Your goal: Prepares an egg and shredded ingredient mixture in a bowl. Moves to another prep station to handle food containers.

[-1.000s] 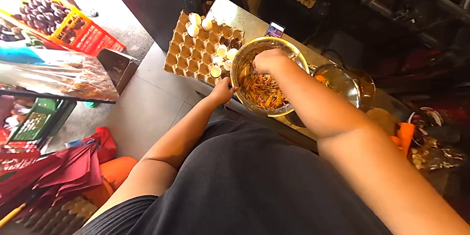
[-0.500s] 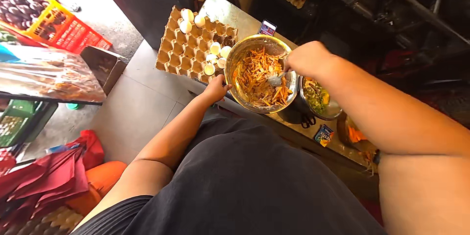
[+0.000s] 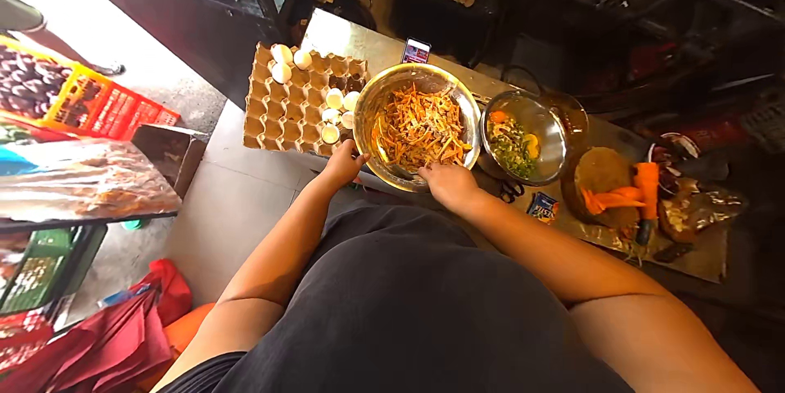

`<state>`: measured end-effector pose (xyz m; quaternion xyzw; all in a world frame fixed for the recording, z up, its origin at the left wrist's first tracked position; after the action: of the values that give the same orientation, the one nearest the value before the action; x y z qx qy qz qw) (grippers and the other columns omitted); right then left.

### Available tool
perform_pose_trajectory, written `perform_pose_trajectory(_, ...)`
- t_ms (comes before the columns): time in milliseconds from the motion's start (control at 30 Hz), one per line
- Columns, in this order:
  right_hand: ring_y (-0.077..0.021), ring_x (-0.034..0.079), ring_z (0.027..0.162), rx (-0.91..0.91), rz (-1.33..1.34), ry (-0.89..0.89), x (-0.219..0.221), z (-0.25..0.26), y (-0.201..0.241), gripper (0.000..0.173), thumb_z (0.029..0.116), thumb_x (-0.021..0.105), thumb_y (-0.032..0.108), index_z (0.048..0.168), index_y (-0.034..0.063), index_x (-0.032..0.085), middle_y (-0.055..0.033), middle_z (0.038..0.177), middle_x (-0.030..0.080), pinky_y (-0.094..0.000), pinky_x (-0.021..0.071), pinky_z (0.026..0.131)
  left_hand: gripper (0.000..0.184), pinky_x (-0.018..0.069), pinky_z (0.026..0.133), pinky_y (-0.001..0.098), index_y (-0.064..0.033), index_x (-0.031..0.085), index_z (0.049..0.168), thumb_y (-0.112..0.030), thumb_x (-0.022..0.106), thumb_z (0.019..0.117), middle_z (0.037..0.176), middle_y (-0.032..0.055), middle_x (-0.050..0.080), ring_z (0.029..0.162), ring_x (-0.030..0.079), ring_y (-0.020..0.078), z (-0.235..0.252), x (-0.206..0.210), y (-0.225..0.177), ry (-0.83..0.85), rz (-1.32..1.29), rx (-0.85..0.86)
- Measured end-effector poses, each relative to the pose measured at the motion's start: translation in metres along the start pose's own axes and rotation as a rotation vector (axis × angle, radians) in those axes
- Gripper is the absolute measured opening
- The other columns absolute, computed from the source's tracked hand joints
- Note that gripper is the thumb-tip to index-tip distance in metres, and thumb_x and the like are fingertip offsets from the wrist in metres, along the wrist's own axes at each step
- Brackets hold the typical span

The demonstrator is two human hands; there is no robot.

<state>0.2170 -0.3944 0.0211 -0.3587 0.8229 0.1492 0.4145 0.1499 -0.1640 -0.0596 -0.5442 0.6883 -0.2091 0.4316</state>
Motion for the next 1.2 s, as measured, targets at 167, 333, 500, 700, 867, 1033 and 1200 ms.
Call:
perform_pose_trajectory(167, -0.0445, 0.069, 0.095, -0.048, -0.202, -0.025, -0.003, -0.001, -0.041, 0.045, 0.0928, 0.061, -0.007, 0.132, 0.0134, 0.066, -0.0250, 0.114, 0.066, -0.0577, 0.0575, 0.072, 0.039, 0.0612, 0.081, 0.0511, 0.0042, 0.050, 0.126, -0.027, 0.060, 0.1049, 0.117, 0.0242, 0.061, 0.094, 0.070, 0.0325, 0.003, 0.000, -0.002, 0.016, 0.036, -0.014)
perform_pose_trajectory(333, -0.0458, 0.068, 0.095, -0.163, -0.230, -0.244, -0.020, -0.004, -0.065, 0.042, 0.0944, 0.060, -0.008, 0.128, 0.0145, 0.069, -0.0238, 0.115, 0.066, -0.0586, 0.0567, 0.071, 0.039, 0.0602, 0.082, 0.0520, 0.0042, 0.051, 0.126, -0.025, 0.062, 0.1037, 0.117, 0.0241, 0.061, 0.098, 0.069, 0.0332, 0.002, -0.002, -0.004, 0.023, 0.036, -0.008)
perform_pose_trajectory(500, -0.0491, 0.068, 0.094, -0.085, -0.146, -0.419, -0.053, 0.007, -0.083, 0.047, 0.0959, 0.056, -0.010, 0.133, 0.0159, 0.068, -0.0257, 0.114, 0.066, -0.0618, 0.0556, 0.071, 0.040, 0.0602, 0.081, 0.0509, 0.0044, 0.051, 0.128, -0.026, 0.062, 0.1038, 0.117, 0.0241, 0.061, 0.097, 0.069, 0.0325, 0.001, -0.001, -0.004, 0.023, 0.037, 0.003)
perform_pose_trajectory(700, -0.0464, 0.066, 0.114, 0.093, 0.088, -0.566, -0.090, 0.003, -0.104, 0.032, 0.1059, 0.050, 0.010, 0.129, 0.0175, 0.071, -0.0205, 0.119, 0.071, -0.0661, 0.0534, 0.088, 0.038, 0.0609, 0.078, 0.0489, 0.0037, 0.051, 0.128, -0.024, 0.061, 0.1045, 0.116, 0.0231, 0.062, 0.093, 0.070, 0.0311, -0.001, 0.000, -0.001, 0.012, 0.024, 0.012)
perform_pose_trajectory(867, -0.0486, 0.069, 0.104, 0.309, 0.046, -0.415, -0.074, -0.041, -0.081, 0.027, 0.1073, 0.051, 0.017, 0.118, 0.0083, 0.074, -0.0264, 0.108, 0.071, -0.0665, 0.0537, 0.079, 0.038, 0.0610, 0.075, 0.0472, 0.0040, 0.050, 0.128, -0.024, 0.060, 0.1047, 0.114, 0.0230, 0.061, 0.087, 0.070, 0.0302, -0.002, 0.000, -0.004, 0.014, 0.021, 0.016)
perform_pose_trajectory(1033, -0.0487, 0.069, 0.105, 0.388, 0.106, -0.274, -0.026, 0.010, -0.075, 0.030, 0.1080, 0.049, 0.016, 0.128, 0.0086, 0.069, -0.0277, 0.114, 0.070, -0.0655, 0.0548, 0.080, 0.040, 0.0612, 0.079, 0.0492, 0.0039, 0.049, 0.129, -0.025, 0.061, 0.1044, 0.116, 0.0237, 0.062, 0.093, 0.070, 0.0314, 0.003, -0.001, -0.004, 0.037, 0.054, -0.012)
perform_pose_trajectory(1200, -0.0433, 0.069, 0.111, 0.296, 0.251, -0.277, -0.018, 0.048, -0.047, 0.032, 0.1105, 0.046, 0.026, 0.128, 0.0143, 0.069, -0.0213, 0.117, 0.072, -0.0637, 0.0549, 0.086, 0.040, 0.0612, 0.078, 0.0519, 0.0035, 0.051, 0.128, -0.027, 0.062, 0.1037, 0.115, 0.0239, 0.063, 0.093, 0.071, 0.0332, 0.004, -0.002, -0.002, 0.023, 0.076, -0.010)
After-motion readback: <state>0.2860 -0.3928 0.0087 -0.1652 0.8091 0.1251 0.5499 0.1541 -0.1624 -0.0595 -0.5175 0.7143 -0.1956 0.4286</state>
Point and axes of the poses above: each hand's wrist, its own z-axis towards the middle knuckle, its own x-axis out of the palm, y = z × x, the point moved 2 cm from there along z, towards the middle knuckle
